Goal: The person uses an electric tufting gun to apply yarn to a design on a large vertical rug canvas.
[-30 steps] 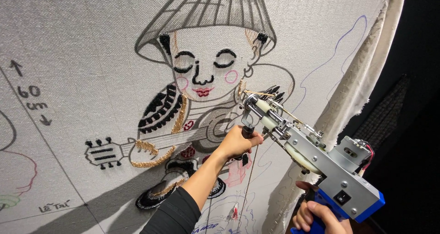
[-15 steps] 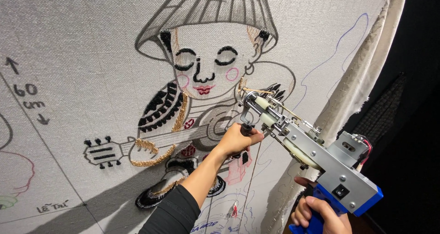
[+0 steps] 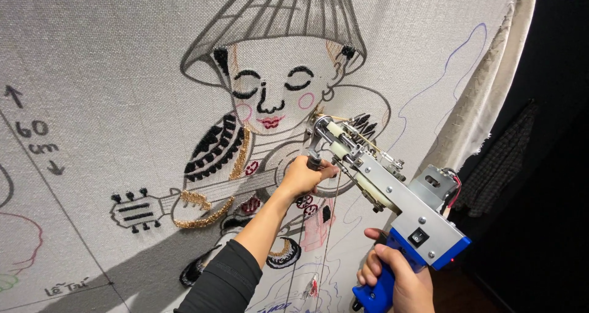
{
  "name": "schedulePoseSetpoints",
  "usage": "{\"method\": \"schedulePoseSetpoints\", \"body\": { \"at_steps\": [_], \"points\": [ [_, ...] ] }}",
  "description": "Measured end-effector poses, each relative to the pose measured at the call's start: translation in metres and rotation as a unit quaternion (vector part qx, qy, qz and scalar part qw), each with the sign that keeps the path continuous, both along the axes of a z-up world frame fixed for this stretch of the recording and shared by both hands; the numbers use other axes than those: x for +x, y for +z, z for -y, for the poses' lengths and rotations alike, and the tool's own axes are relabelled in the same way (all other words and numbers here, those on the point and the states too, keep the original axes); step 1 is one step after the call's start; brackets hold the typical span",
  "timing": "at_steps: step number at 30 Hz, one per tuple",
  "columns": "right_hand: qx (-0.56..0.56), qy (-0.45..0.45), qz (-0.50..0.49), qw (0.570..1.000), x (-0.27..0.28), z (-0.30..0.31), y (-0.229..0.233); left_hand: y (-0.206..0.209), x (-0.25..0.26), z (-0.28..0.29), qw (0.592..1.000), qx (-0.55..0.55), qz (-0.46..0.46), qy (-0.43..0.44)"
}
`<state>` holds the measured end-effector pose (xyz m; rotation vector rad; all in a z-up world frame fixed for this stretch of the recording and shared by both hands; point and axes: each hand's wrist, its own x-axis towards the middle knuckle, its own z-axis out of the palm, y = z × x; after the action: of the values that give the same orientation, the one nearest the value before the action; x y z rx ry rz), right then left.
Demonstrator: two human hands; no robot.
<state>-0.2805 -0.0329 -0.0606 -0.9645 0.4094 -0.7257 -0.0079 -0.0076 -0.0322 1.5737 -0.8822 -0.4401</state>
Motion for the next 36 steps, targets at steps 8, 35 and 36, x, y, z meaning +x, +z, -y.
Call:
{"method": "schedulePoseSetpoints", "body": {
  "at_steps": [8,35,36],
  "points": [
    [0.022,-0.020,-0.009,1.000,0.009,-0.003,-0.002,0.003,0.004,-0.001,1.000,-0.001,-0.011,0.025],
    [-0.058,0.026,0.016,0.998,-0.054,0.049,-0.037,0.018,-0.011,0.010,0.959,-0.005,-0.084,-0.272],
    [-0.079,0.063,0.061,0.993,-0.063,0.063,-0.054,0.020,-0.018,0.012,0.958,0.004,-0.061,-0.281]
  ]
}}
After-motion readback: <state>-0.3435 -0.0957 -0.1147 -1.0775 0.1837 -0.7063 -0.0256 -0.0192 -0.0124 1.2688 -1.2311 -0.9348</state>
